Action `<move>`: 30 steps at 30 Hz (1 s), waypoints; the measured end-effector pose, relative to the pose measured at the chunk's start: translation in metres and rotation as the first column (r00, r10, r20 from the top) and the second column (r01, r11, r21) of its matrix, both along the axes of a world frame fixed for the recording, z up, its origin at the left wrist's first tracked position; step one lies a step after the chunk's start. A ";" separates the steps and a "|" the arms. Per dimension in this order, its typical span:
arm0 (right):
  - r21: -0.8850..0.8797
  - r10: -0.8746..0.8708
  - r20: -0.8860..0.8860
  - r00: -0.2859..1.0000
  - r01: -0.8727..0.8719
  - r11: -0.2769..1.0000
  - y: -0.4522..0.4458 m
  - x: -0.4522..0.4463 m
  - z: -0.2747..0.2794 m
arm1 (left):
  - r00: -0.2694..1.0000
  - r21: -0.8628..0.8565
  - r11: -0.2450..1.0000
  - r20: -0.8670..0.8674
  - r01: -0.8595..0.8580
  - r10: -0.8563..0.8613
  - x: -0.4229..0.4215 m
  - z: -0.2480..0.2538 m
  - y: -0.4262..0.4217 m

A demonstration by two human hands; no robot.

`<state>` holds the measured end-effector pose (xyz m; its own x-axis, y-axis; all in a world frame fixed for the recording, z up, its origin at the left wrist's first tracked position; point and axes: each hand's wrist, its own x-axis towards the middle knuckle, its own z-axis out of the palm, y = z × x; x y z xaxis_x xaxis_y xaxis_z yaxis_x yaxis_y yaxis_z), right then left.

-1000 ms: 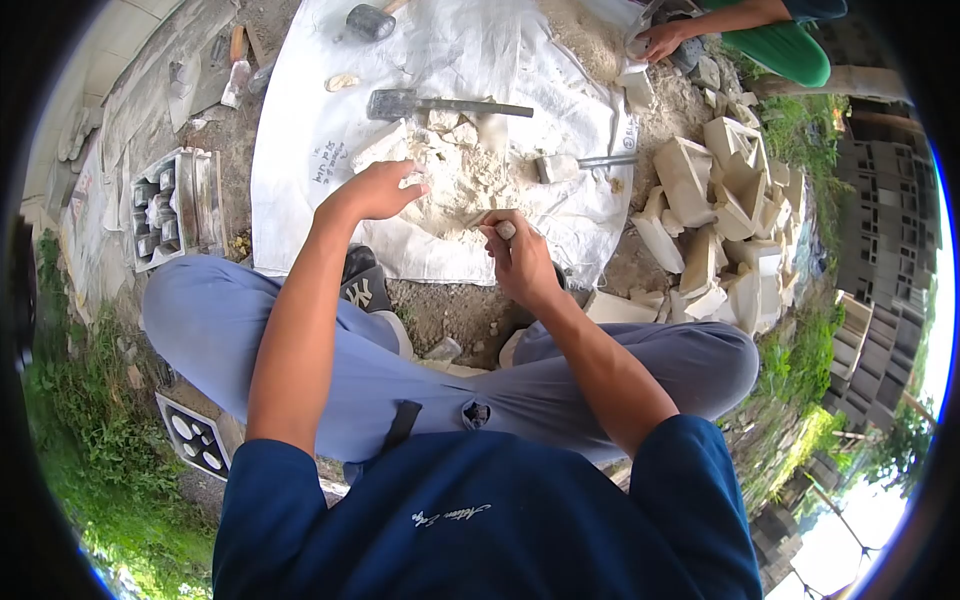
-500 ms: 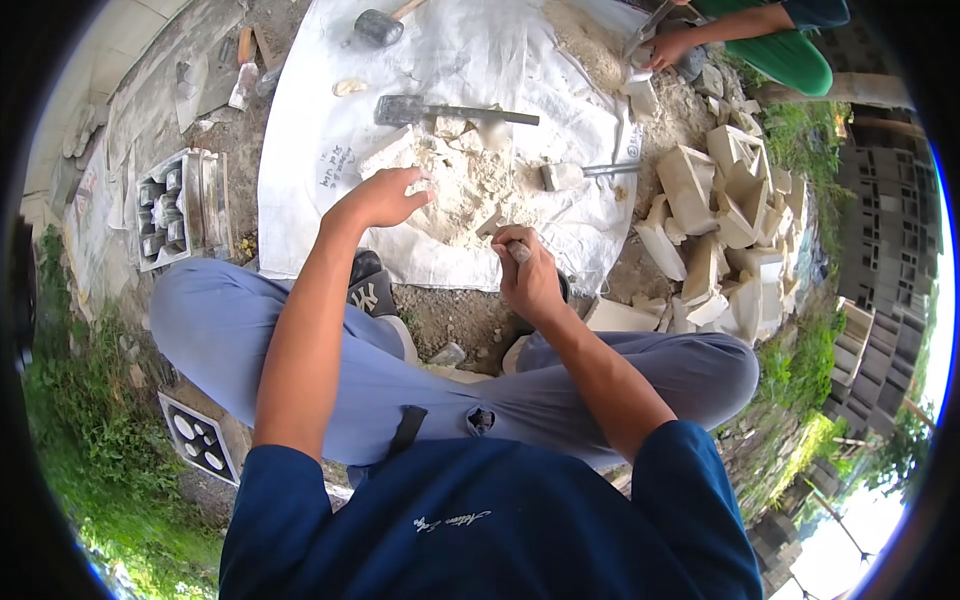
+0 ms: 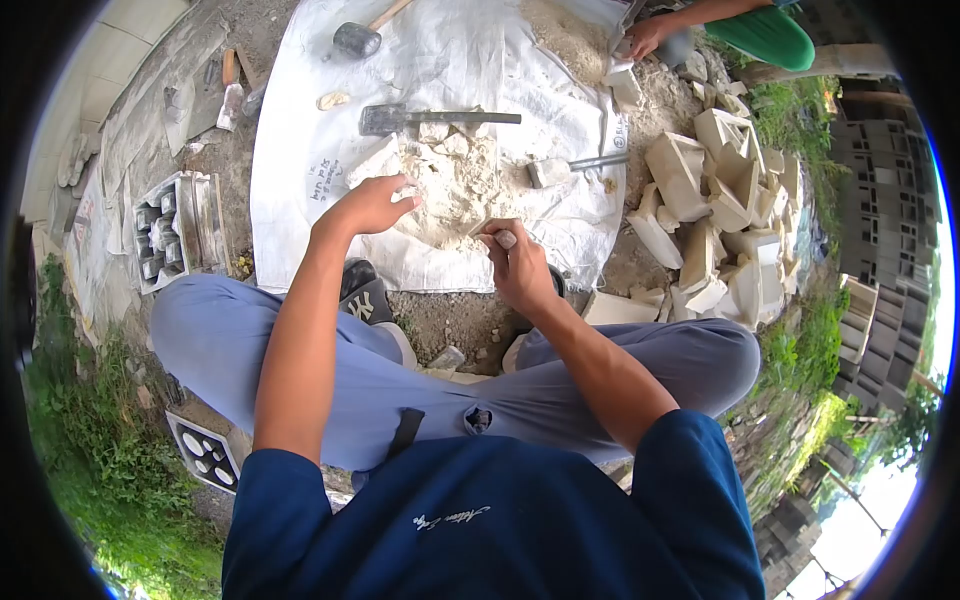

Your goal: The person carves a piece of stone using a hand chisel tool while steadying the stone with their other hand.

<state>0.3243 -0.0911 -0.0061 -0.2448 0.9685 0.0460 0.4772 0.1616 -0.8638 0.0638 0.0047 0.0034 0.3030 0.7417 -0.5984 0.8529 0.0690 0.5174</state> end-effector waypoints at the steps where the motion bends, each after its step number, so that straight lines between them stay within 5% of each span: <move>1: -0.002 -0.003 -0.001 1.000 0.003 1.000 -0.001 0.000 0.002 | 1.000 0.026 1.000 0.007 -0.008 0.007 -0.001 -0.002 -0.002; 3: 0.392 -0.019 0.051 0.999 -0.003 0.920 0.000 0.001 0.003 | 1.000 0.027 1.000 -0.004 -0.015 0.015 -0.001 -0.002 -0.004; 5: 0.373 -0.002 0.021 1.000 -0.006 0.928 -0.003 0.000 -0.004 | 1.000 0.024 0.999 -0.006 -0.029 0.029 -0.001 0.005 -0.007; 8: -0.038 0.051 0.100 0.994 -0.048 0.998 0.001 -0.001 -0.008 | 1.000 -0.018 1.000 -0.026 -0.006 0.005 0.002 0.007 0.000; 11: 0.112 -0.049 0.009 0.999 0.048 0.993 0.000 -0.005 0.014 | 1.000 -0.053 0.999 -0.023 -0.001 0.000 -0.001 0.005 -0.001; 12: 0.234 -0.047 0.101 0.994 0.023 0.972 -0.002 -0.002 0.017 | 1.000 -0.038 0.999 -0.013 -0.009 0.008 -0.001 0.004 -0.003; 15: 0.250 -0.035 0.086 0.996 0.012 0.968 -0.004 -0.003 0.001 | 1.000 -0.005 1.000 0.002 -0.030 0.030 -0.004 0.001 -0.008; 16: 0.088 0.007 0.097 0.995 -0.016 0.996 -0.001 -0.005 -0.003 | 1.000 0.030 0.999 0.005 -0.015 0.015 -0.003 0.001 -0.006; 21: -0.082 -0.018 0.047 0.999 0.021 0.996 -0.002 0.000 0.006 | 1.000 0.027 0.999 0.010 -0.018 0.018 0.001 -0.004 -0.003; 23: 0.301 -0.050 0.038 0.998 0.037 0.953 0.000 -0.002 0.008 | 0.999 0.030 0.999 0.016 -0.040 0.040 -0.004 -0.007 -0.004; 28: -0.014 0.061 0.156 0.986 -0.059 0.998 0.000 -0.003 0.002 | 1.000 0.071 0.997 0.018 -0.015 0.014 -0.002 -0.009 -0.005; 30: 0.091 0.020 0.125 0.992 -0.031 0.995 0.002 -0.001 0.016 | 1.000 0.064 0.997 -0.007 -0.030 0.030 0.000 -0.009 -0.003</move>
<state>0.3230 -0.0893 0.0098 -0.2786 0.9548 0.1033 0.5743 0.2518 -0.7790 0.0639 0.0018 -0.0055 0.2755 0.7873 -0.5516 0.8551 0.0615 0.5148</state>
